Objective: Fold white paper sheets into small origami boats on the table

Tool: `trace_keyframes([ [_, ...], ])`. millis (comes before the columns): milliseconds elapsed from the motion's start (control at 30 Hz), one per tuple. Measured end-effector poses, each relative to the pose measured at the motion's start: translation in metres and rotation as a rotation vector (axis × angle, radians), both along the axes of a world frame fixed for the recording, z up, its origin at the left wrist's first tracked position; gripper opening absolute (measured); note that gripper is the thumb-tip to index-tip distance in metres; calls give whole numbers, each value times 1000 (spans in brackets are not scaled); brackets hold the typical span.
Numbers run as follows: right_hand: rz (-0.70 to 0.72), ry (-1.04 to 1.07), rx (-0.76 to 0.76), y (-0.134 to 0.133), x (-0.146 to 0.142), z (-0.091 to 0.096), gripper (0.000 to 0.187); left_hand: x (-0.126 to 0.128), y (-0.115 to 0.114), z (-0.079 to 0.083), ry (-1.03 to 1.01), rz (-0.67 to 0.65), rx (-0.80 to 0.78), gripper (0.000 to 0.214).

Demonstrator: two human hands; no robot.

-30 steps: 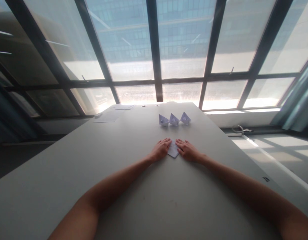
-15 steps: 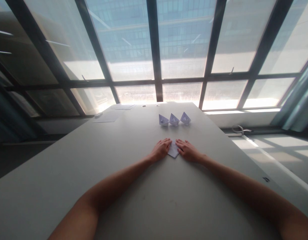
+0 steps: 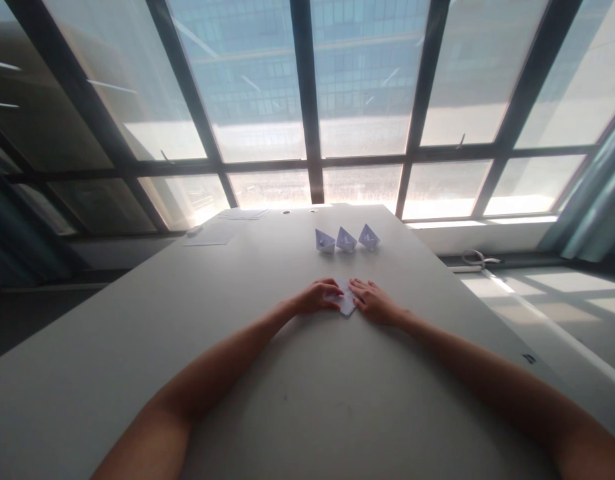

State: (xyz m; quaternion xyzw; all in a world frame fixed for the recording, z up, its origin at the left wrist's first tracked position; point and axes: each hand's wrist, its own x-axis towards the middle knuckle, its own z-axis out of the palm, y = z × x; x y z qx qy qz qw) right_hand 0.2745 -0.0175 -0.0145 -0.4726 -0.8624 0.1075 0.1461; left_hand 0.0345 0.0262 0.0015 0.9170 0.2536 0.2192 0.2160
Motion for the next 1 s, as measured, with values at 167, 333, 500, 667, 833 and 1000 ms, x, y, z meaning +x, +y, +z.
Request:
trace_keyframes([
  [167,-16,57,24,-1,-1,-2,55,-6,7,-5,-59,-13,-56,65],
  [333,-69,243,71,6,2,-8,50,-3,3,-7,-101,17,-79,46],
  [500,-239,546,173,20,13,-13,54,1,-2,-7,-109,30,-30,21],
  [667,-101,503,198,22,17,-14,46,3,-1,-13,-163,56,3,15],
  [833,-100,432,173,19,12,-10,18,2,4,-16,-147,119,132,21],
  [1000,-170,529,99,24,13,-12,19,4,4,-12,-44,221,138,23],
])
